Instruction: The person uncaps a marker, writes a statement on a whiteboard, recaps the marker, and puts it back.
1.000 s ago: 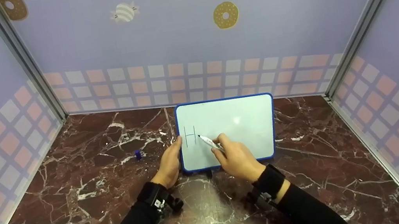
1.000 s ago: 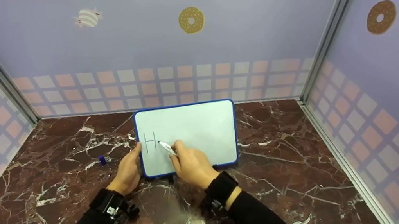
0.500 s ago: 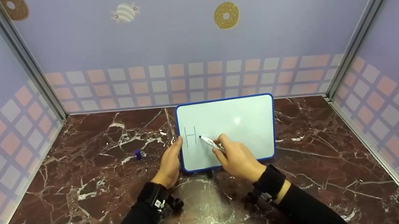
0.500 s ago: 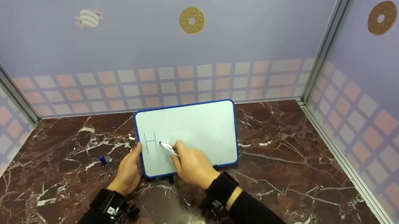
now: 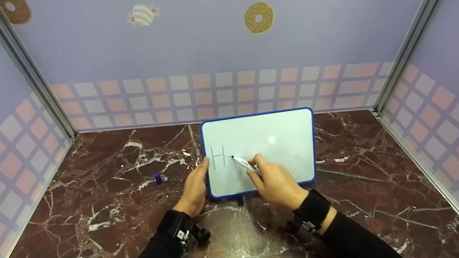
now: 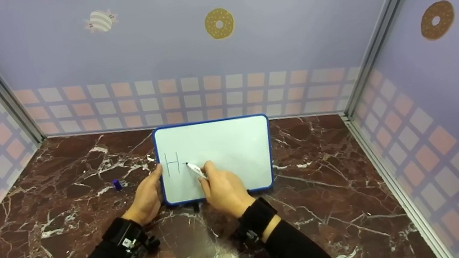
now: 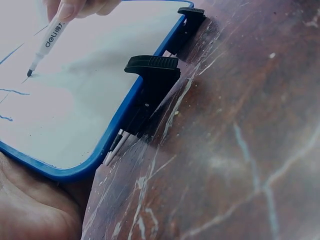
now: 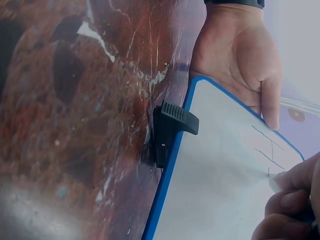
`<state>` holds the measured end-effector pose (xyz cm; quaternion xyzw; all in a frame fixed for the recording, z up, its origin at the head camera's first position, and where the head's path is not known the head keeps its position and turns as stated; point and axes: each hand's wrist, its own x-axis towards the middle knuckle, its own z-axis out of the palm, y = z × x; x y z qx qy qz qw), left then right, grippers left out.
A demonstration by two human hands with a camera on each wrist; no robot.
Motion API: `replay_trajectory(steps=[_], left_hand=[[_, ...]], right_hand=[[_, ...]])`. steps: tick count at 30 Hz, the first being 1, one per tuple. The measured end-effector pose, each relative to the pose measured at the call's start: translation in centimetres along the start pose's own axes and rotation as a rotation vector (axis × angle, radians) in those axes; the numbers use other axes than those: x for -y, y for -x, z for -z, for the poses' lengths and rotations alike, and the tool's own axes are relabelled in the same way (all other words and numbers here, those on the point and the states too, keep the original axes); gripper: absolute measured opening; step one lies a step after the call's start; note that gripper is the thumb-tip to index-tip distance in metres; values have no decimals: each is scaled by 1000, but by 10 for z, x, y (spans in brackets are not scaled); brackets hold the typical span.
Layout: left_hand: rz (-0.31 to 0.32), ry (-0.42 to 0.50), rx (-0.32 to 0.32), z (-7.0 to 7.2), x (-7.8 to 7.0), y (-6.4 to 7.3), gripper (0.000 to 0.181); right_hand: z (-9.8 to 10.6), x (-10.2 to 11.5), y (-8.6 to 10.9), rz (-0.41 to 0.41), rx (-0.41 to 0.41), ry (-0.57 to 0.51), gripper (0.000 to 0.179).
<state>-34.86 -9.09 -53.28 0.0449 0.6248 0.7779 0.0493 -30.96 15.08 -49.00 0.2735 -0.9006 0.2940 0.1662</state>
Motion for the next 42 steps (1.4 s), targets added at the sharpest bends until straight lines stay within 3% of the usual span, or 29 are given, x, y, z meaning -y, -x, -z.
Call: replay_trajectory(steps=[9,17,42], left_hand=[[1,1,14,0,1,-1,76],[-7,10,16,1,1,-1,74],[-24,8,3,0,0,-1,72]], right_hand=[[4,-4,1,-30,3,-5,13],[7,-6,2,-6,-27,19,13],[5,0,-7,-10,-2,-9,14]])
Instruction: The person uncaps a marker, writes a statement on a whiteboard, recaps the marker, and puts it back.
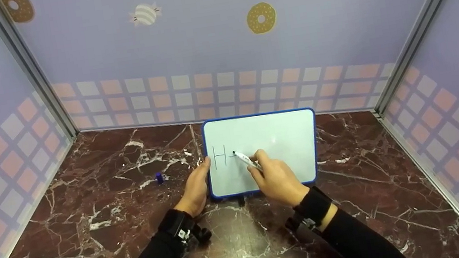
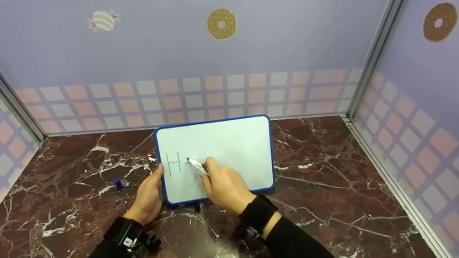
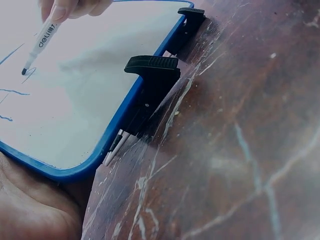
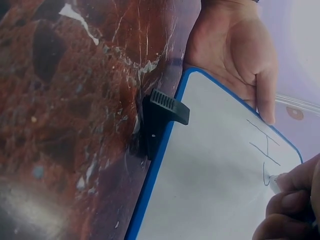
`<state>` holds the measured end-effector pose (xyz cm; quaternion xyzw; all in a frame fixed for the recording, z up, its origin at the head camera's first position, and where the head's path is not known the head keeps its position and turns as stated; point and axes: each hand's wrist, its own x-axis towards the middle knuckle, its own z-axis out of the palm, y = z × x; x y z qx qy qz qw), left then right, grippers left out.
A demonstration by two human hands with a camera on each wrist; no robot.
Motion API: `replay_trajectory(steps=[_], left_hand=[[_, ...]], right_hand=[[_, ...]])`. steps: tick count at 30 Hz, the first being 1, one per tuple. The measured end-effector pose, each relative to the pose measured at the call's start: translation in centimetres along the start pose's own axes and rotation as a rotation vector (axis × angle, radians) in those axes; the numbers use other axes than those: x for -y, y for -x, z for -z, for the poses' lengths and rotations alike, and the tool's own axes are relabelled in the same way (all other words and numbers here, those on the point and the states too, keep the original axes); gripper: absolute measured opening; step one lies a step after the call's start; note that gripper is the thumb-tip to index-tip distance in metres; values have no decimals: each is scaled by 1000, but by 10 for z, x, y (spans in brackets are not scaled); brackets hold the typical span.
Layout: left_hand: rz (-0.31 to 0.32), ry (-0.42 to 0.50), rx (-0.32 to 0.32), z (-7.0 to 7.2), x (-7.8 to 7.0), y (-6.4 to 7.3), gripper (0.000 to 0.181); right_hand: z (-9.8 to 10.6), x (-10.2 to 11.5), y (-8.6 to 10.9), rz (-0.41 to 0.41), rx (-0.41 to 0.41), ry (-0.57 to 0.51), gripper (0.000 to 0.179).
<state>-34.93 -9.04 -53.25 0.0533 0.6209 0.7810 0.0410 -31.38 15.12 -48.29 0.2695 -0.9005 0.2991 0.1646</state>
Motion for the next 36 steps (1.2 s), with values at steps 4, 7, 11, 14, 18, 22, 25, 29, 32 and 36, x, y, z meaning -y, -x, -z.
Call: replay_trajectory(steps=[4,7,11,14,18,22,25,29,32,36], left_hand=[[-6,8,6,-1,1,-1,71],[-8,17,18,-1,1,-2,71],[3,5,14,-1,1,-2,73],[13,-3,9,-1,1,-2,74],[16,9,9,0,1,-2,72],[9,14,9,0,2,-2,71],[3,14,5,0,2,-2,70],[-4,12,-7,-1,1,-1,71],[-2,10,-11,-1,0,-1,72],[4,14,-11,0,0,-1,71]], right_hand=[[-1,0,-1,7,-3,-3,14],[-1,0,-1,17,-6,3,15],[-3,0,-2,43,-9,18,15],[-3,0,-2,52,-4,21,15],[-4,2,-2,53,5,13,16],[-5,2,-3,58,7,16,16],[-6,2,-2,59,15,20,16],[-7,2,-1,48,40,15,17],[-7,1,-1,40,55,14,17],[-6,1,0,36,64,17,16]])
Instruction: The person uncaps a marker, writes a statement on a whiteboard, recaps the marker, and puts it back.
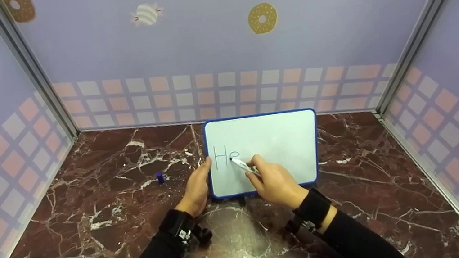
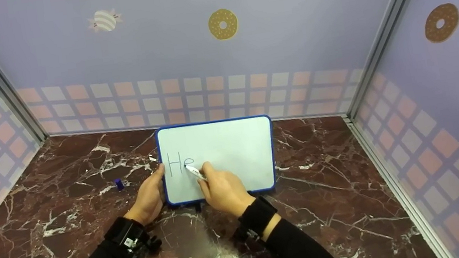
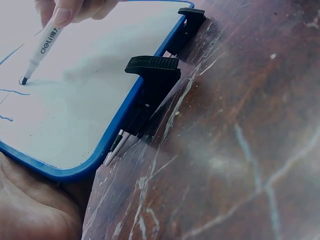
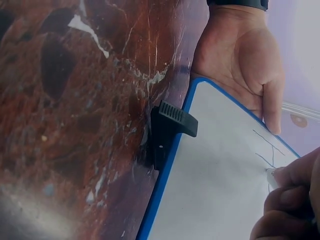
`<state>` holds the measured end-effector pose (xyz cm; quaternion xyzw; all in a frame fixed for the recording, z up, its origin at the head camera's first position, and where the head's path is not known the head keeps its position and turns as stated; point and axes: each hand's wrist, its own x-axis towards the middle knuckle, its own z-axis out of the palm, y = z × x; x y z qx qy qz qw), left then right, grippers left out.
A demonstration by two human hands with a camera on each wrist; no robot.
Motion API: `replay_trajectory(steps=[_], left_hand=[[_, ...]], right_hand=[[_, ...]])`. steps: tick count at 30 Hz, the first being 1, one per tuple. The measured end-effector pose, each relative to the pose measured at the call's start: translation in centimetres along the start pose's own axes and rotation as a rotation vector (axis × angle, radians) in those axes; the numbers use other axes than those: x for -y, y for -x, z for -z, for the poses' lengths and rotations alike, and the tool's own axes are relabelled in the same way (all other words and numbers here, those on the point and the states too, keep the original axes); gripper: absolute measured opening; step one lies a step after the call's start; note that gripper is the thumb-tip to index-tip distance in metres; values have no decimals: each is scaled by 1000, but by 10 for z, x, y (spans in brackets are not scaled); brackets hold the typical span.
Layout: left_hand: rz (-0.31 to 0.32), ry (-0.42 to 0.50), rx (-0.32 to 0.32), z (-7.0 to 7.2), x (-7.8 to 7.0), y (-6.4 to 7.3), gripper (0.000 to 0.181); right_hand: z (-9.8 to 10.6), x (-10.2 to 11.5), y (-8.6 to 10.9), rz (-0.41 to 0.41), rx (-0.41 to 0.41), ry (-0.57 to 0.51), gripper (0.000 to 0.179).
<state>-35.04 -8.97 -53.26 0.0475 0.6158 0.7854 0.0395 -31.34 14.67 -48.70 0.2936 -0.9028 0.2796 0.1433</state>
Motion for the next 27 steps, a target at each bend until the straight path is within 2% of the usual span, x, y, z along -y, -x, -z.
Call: replay_trajectory(steps=[14,27], left_hand=[[-2,15,40,1,1,2,66],[-2,11,20,-1,1,1,67]], right_hand=[[3,-7,8,-4,-7,16,15],[7,-11,12,-16,-19,17,15]])
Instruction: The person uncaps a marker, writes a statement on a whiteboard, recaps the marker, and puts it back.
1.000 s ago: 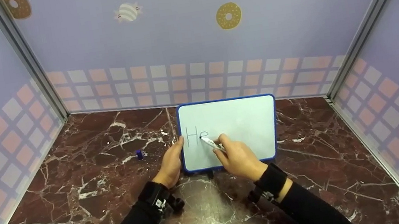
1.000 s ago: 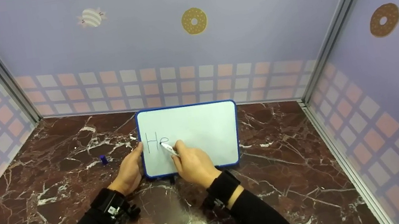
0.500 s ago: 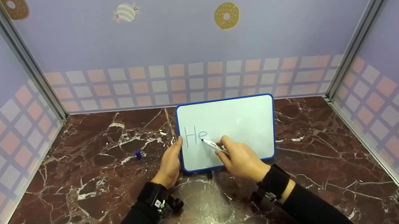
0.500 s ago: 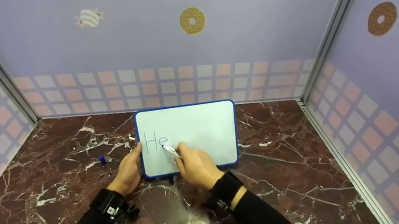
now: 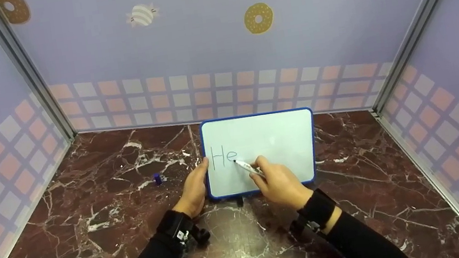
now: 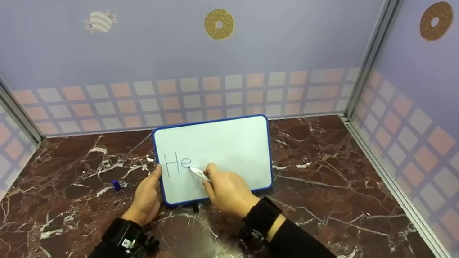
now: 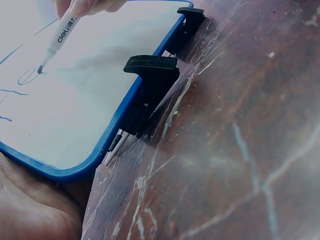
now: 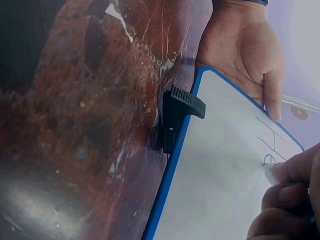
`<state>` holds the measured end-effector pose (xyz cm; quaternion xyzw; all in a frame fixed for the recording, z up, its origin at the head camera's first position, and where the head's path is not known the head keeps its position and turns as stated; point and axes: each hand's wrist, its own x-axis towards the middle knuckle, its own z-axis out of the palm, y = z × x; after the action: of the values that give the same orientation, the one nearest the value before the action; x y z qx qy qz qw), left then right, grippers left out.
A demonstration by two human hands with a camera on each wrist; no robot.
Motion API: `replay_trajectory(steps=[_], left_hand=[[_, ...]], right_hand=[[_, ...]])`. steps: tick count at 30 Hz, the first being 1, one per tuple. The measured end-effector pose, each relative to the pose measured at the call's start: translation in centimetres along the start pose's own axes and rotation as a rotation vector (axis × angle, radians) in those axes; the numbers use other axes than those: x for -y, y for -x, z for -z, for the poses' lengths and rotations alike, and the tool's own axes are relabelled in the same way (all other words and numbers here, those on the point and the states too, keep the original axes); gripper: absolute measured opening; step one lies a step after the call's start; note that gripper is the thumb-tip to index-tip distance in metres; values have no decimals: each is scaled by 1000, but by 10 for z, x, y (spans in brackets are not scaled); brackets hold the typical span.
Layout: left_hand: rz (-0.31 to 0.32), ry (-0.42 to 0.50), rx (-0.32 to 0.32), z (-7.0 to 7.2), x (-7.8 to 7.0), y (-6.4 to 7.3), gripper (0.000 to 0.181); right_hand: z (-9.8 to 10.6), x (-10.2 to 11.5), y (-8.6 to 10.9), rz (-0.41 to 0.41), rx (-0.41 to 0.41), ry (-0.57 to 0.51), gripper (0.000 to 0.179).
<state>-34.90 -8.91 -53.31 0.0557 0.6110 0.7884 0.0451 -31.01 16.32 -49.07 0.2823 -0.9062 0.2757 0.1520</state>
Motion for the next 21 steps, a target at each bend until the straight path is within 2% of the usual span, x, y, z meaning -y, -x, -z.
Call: replay_trajectory(steps=[8,21], left_hand=[[4,-10,-1,1,0,-1,70],[-4,27,47,1,1,2,61]], right_hand=[[1,0,0,-5,-5,-1,15],[1,-2,2,-9,-14,4,14]])
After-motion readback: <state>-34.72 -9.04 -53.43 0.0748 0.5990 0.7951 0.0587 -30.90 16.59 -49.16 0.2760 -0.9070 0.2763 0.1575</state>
